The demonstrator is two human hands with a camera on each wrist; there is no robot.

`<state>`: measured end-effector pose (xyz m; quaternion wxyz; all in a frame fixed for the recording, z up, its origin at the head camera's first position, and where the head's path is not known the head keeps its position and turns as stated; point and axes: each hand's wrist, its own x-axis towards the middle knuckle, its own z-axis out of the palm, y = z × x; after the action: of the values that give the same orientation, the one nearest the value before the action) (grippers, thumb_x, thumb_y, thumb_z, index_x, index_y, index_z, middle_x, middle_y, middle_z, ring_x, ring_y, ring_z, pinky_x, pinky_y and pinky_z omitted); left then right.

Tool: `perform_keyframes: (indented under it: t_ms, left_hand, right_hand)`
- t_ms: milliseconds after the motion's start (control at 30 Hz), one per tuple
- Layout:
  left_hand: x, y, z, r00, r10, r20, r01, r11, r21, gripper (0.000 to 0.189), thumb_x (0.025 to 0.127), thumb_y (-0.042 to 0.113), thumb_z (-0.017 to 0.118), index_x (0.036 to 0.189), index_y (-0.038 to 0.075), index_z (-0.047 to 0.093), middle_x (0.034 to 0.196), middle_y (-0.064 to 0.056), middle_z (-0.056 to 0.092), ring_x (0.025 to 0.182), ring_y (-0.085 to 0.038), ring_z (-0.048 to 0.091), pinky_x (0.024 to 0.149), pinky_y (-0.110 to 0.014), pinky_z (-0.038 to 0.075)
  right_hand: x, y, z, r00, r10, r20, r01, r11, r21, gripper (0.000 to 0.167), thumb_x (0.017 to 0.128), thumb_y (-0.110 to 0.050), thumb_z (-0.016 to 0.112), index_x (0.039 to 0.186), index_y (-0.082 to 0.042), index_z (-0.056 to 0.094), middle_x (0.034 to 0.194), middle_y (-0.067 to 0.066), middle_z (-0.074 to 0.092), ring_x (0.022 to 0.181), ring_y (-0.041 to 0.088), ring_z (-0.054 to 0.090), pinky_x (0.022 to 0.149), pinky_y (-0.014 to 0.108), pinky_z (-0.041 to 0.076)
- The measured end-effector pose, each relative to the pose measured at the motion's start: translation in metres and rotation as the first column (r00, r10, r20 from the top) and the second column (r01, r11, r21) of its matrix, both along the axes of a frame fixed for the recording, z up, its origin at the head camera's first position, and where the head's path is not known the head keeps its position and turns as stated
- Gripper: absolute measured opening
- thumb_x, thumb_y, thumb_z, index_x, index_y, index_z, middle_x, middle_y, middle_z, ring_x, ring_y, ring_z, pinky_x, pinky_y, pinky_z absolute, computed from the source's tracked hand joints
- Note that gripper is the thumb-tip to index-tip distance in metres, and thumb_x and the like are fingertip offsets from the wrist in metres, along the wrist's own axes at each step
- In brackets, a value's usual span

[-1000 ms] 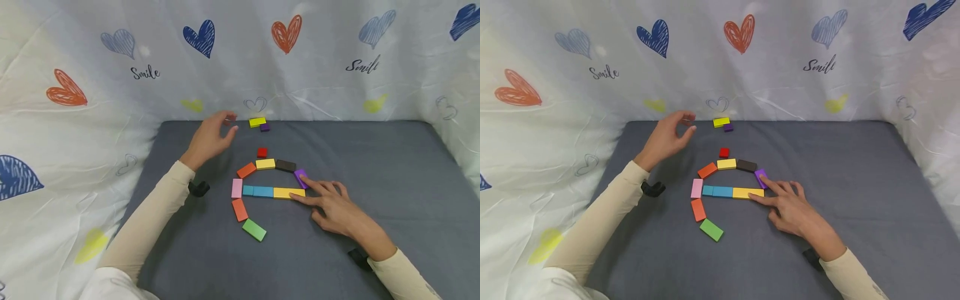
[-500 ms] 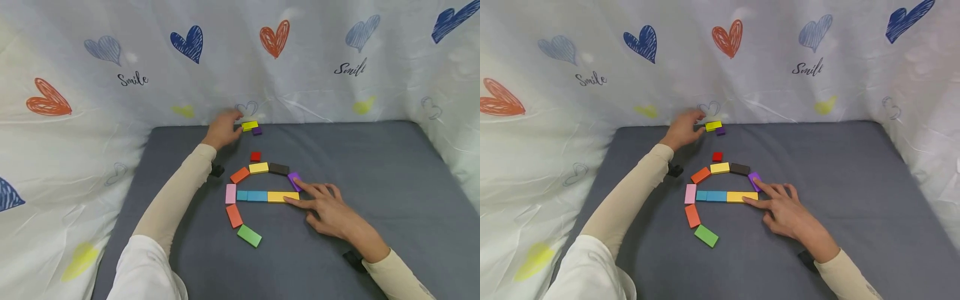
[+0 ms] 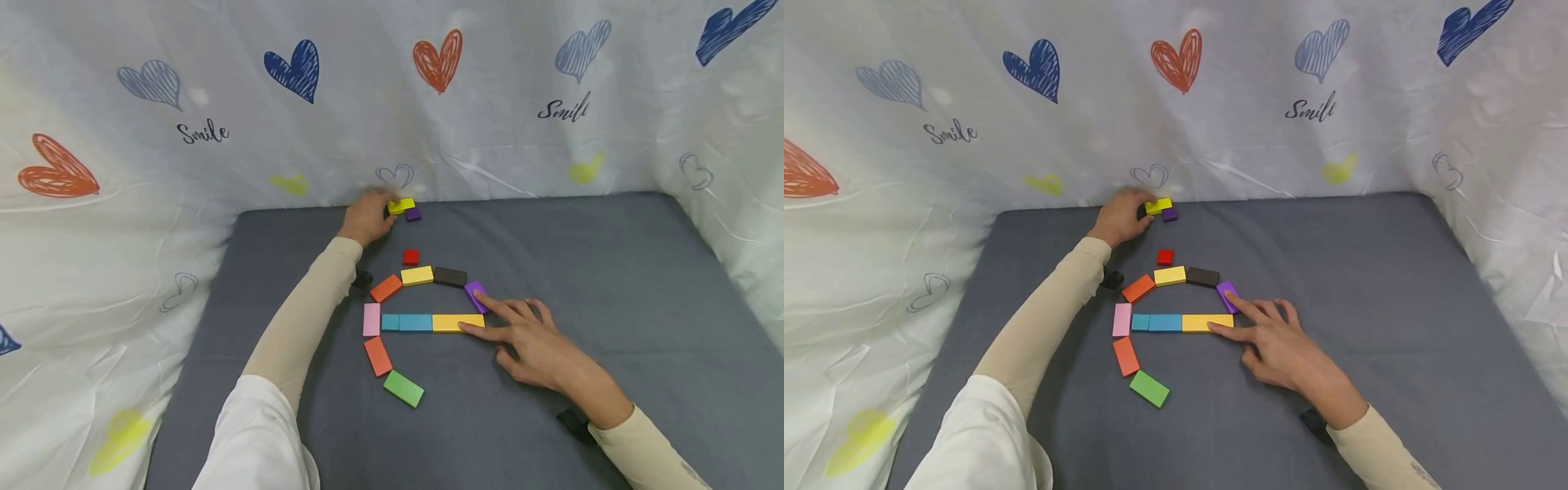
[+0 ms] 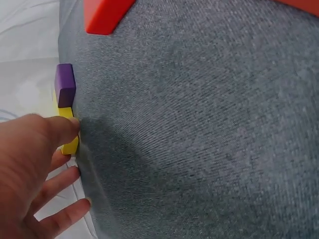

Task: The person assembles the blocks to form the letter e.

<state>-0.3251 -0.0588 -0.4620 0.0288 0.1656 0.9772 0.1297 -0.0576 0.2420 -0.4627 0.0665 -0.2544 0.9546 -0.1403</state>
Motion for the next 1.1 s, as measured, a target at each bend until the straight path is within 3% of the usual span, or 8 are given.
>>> perform_keyframes:
  t_ms: [367,667,1100]
  left_hand:
    - [-0.001,-0.005,-0.005,0.999,0.024,-0.026,-0.021,0.993,0.119,0.023,0.1,0.019,0.076,0.122,0.015,0.071,0.122,-0.003,0.07,0.107,-0.022,0.064,0.095,-0.043,0.055]
    - [-0.001,-0.009,-0.007,1.0,-0.006,-0.021,0.01,0.979,0.204,0.034,0.099,0.016,0.077,0.131,0.011,0.07,0.129,-0.006,0.071,0.116,-0.022,0.064,0.105,-0.037,0.051]
    - [0.01,-0.008,0.017,0.997,-0.056,-0.059,0.069,0.964,0.255,0.032,0.1,0.021,0.076,0.129,0.01,0.072,0.128,-0.006,0.073,0.116,-0.024,0.068,0.103,-0.037,0.054]
  right_hand:
    - [0.0,-0.003,0.0,1.0,0.007,0.001,-0.007,1.0,-0.007,0.068,0.095,-0.014,0.068,0.152,-0.048,0.053,0.174,0.004,0.028,0.146,0.032,0.039,0.115,0.069,0.016]
    - [0.0,-0.002,0.002,1.0,0.007,-0.001,-0.007,1.0,-0.005,0.068,0.095,-0.013,0.067,0.152,-0.048,0.054,0.174,0.004,0.028,0.146,0.034,0.039,0.114,0.069,0.016]
    - [0.0,-0.001,0.001,1.0,0.008,-0.001,-0.008,1.0,-0.015,0.069,0.095,-0.011,0.068,0.153,-0.046,0.054,0.174,0.004,0.027,0.145,0.037,0.039,0.113,0.072,0.016]
